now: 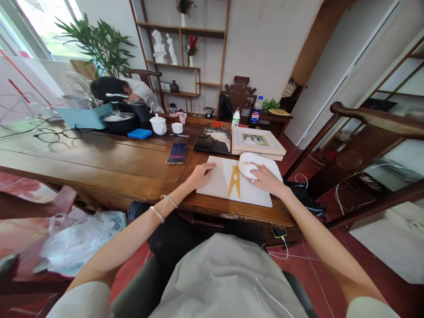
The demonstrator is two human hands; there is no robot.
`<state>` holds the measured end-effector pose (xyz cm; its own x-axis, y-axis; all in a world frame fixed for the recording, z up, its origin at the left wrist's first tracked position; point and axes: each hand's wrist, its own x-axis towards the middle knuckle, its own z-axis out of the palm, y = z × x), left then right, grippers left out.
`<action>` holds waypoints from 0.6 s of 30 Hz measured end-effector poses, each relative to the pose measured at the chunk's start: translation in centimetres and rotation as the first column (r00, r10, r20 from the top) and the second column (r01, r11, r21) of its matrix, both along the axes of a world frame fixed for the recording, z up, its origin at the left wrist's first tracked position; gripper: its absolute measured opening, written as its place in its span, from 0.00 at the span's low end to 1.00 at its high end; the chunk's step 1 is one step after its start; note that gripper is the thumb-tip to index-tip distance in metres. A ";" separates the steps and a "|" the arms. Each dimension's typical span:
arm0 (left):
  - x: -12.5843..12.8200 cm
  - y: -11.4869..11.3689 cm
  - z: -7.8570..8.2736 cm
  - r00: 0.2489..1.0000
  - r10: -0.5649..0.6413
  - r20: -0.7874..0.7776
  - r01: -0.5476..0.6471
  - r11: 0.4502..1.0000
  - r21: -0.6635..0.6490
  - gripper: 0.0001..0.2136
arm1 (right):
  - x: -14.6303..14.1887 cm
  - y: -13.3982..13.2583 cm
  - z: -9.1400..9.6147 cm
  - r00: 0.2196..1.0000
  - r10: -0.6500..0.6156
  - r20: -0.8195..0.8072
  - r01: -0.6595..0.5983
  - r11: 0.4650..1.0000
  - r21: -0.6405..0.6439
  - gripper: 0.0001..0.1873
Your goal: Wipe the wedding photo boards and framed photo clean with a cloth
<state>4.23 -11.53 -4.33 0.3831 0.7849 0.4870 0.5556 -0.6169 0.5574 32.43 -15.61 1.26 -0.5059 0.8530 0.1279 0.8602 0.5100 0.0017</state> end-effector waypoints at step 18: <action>0.1 -0.1 -0.1 1.000 0.015 -0.011 -0.015 1.000 0.003 0.17 | -2.2 -9.9 2.9 1.000 0.012 0.020 -0.008 0.982 -0.189 0.15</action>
